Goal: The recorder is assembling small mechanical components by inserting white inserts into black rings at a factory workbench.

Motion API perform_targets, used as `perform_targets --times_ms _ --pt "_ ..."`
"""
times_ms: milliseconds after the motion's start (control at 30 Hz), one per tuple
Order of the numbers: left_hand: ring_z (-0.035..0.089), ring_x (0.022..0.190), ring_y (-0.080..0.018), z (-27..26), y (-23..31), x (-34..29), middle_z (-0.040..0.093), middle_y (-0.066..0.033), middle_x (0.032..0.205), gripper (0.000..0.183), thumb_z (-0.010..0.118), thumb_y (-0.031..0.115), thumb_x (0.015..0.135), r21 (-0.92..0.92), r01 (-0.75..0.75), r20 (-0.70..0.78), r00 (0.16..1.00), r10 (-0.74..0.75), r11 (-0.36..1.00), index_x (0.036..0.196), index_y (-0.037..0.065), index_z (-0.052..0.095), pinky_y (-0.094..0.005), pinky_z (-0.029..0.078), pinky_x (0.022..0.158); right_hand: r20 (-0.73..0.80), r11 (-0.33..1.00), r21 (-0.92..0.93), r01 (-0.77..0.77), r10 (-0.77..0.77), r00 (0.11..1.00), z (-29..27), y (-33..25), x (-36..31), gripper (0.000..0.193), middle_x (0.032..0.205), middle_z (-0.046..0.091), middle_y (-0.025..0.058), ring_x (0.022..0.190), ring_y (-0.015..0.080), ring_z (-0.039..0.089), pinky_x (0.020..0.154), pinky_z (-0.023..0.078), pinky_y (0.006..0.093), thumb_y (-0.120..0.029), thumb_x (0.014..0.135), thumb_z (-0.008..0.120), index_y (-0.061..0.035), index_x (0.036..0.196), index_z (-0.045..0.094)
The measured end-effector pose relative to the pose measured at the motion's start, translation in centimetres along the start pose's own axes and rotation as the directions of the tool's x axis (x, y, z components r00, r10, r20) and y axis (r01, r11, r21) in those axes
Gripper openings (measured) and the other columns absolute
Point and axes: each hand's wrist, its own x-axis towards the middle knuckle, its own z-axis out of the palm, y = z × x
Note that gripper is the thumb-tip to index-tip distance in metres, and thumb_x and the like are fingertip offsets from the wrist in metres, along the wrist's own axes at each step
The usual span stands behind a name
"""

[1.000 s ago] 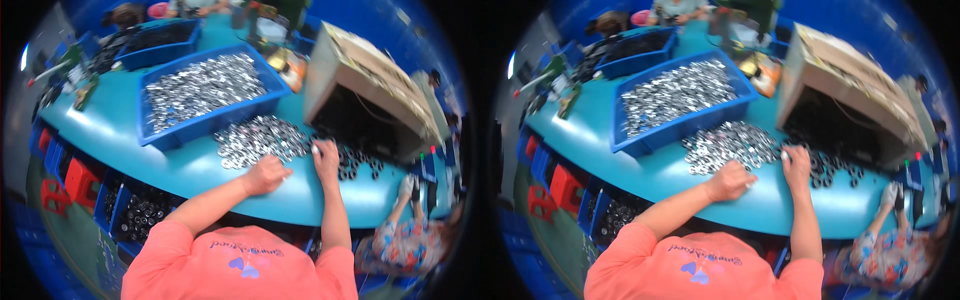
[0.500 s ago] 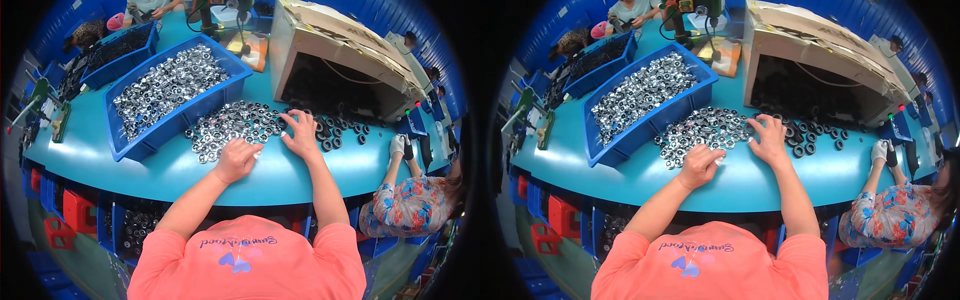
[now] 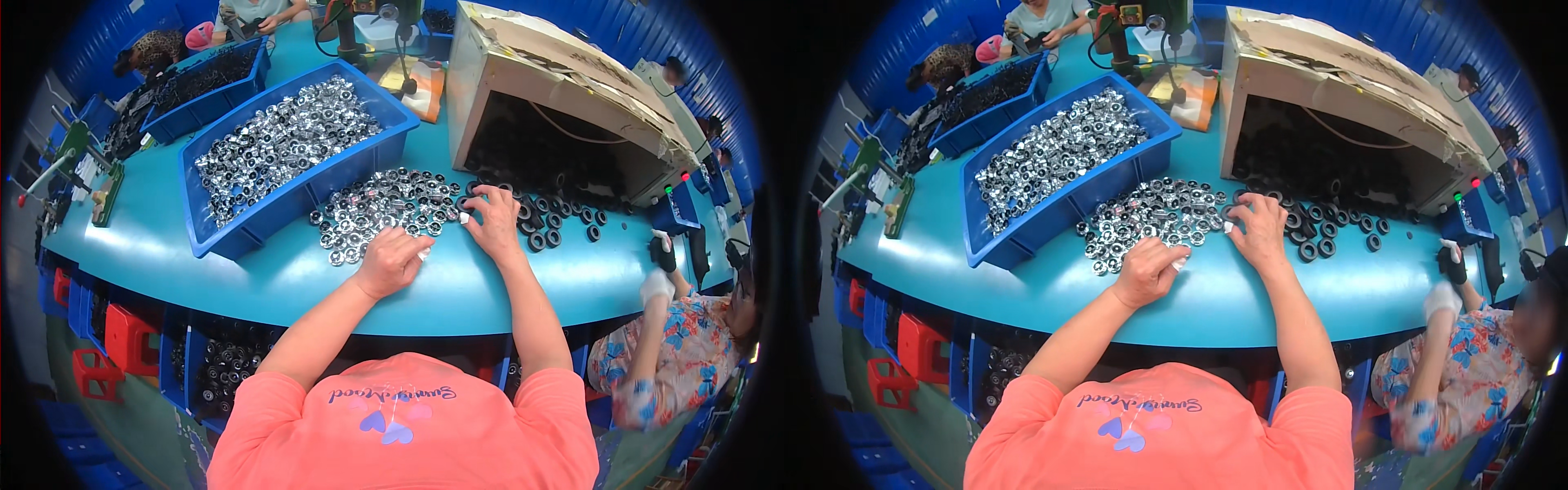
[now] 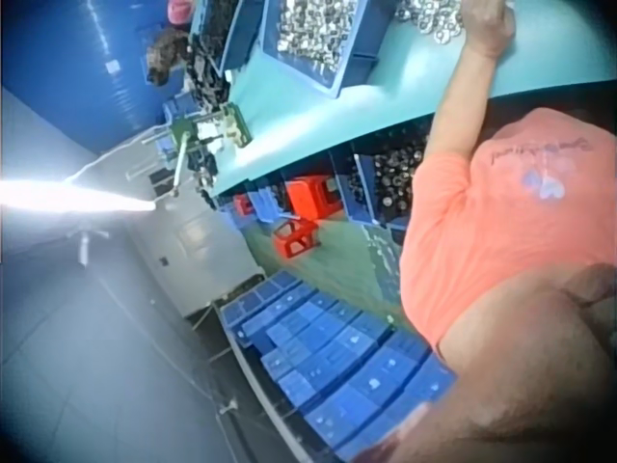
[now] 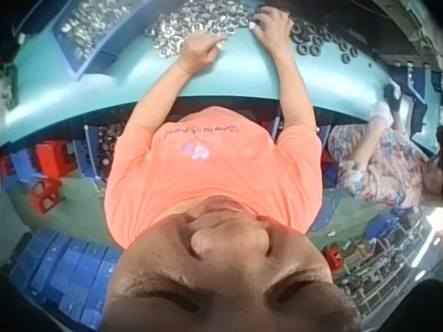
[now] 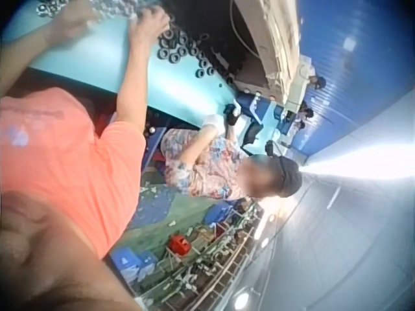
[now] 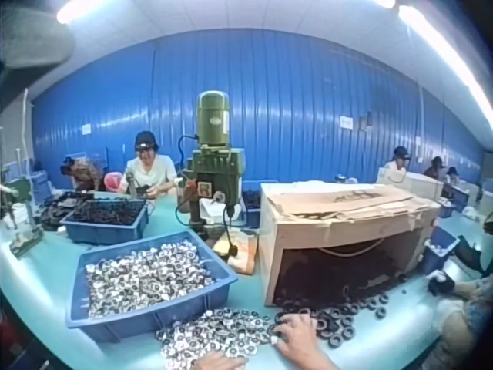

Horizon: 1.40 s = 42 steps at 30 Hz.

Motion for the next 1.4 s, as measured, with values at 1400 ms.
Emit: perform_targets --times_ms 1400 --pt "0.066 0.119 -0.0310 -2.6 -3.9 -0.4 0.061 -0.0215 0.136 0.054 0.067 0.010 0.097 -0.934 0.275 0.356 0.780 -0.514 -0.230 0.148 0.010 0.048 -0.0416 0.056 0.103 0.231 0.871 0.416 -0.259 0.175 0.957 1.8 -3.0 1.5 0.038 0.107 0.065 0.0117 0.088 0.0272 0.066 0.080 0.056 0.0373 -0.003 0.078 0.075 -0.0073 0.116 0.069"
